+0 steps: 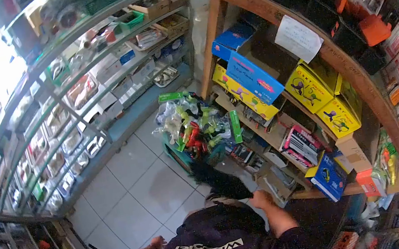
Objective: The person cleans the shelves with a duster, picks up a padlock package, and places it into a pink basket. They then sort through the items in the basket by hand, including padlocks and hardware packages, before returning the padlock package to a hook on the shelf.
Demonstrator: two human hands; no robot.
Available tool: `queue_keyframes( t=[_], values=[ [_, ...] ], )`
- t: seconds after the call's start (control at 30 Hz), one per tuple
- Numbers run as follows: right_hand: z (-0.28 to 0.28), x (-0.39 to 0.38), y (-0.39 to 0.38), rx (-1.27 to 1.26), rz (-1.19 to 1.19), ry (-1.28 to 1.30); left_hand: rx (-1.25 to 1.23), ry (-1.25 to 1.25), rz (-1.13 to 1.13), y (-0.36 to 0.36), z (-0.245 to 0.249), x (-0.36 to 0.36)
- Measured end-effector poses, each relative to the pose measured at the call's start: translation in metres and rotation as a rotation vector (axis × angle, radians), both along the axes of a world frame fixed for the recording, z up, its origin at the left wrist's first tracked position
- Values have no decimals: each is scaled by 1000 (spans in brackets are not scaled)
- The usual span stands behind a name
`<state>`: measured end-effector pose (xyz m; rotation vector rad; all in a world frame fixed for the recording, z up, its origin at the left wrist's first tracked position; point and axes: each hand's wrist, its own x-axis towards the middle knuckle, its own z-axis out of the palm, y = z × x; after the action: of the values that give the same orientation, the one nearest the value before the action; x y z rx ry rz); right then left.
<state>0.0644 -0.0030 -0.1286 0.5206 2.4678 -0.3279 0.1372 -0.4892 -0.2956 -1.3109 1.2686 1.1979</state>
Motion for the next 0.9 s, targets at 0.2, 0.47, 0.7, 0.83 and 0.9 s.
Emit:
queue_keyframes(
  t=[0.2,0.47,0.7,0.83,0.9],
  values=[
    [-9,0,43,-21,71,-245,-312,350,-1008,35,-24,-89],
    [-58,-18,1,3,-256,-389,-237,1145,-717,169,91,-345],
    [-50,-40,-101,-246,-488,-418,-287,1267,-751,204,119,-451],
    [-47,-9,-139,-385,-700,-365,-263,1073,-594,220,106,-480],
    [-47,11,-157,-321,-852,-405,-235,1030,-618,224,102,-491]
  ],
)
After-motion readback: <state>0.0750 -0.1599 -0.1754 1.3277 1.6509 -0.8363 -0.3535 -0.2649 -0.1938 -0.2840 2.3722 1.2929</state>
